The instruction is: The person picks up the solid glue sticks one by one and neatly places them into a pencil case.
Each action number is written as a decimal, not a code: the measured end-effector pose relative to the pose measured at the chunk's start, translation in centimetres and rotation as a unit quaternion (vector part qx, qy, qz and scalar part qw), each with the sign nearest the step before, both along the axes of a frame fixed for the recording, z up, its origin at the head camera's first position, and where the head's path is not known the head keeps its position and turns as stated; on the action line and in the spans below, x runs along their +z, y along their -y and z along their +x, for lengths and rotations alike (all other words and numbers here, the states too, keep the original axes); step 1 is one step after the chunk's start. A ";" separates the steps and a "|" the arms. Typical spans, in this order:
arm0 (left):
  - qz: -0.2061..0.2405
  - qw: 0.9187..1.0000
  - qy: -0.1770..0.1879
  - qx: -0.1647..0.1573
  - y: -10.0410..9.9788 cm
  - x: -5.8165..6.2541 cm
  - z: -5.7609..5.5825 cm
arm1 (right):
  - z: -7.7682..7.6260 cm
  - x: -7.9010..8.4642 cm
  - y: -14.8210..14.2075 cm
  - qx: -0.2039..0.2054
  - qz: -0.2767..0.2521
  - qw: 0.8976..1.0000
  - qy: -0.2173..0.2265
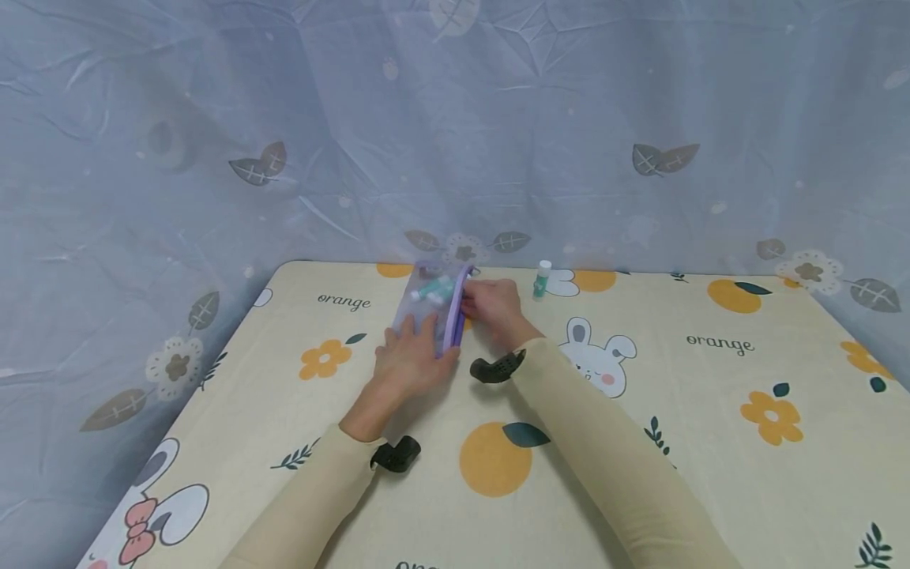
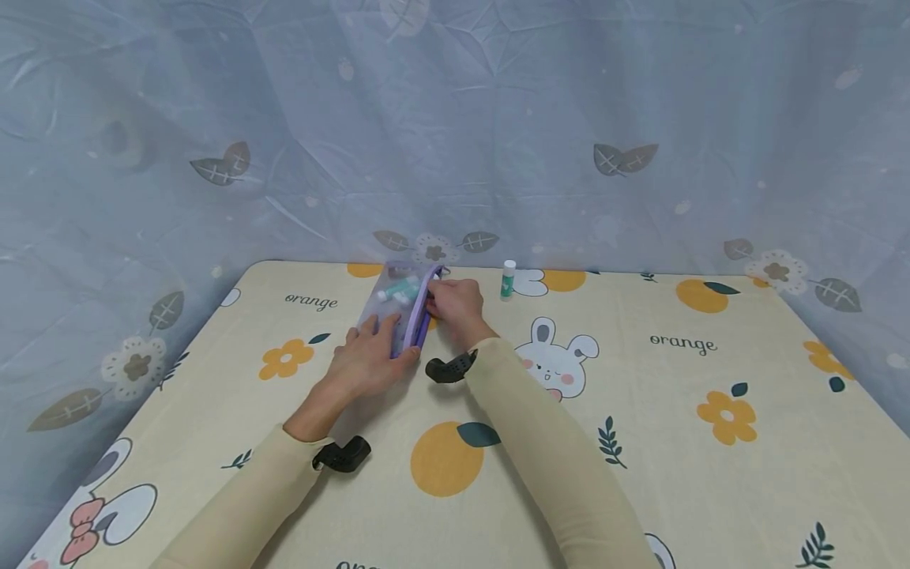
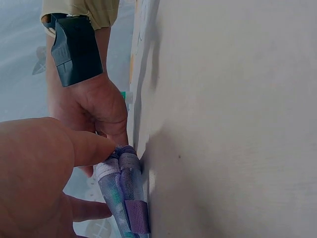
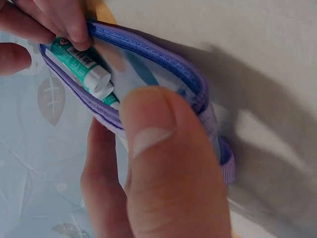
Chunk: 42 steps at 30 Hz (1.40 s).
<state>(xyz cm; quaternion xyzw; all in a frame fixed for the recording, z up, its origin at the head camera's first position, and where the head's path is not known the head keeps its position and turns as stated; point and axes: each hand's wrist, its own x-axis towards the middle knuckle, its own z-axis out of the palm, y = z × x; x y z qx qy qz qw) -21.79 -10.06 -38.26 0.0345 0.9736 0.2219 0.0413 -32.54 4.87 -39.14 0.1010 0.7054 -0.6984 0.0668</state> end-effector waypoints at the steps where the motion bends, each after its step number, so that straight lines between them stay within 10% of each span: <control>1: -0.001 1.000 0.000 0.000 0.0 0.0 0.0 | 0.0 0.0 0.0 0.002 0.002 1.000 0.001; 42: 0.010 1.000 0.004 0.003 0.0 0.2 0.0 | -0.8 -0.1 -1.5 -0.019 -0.044 0.999 -0.012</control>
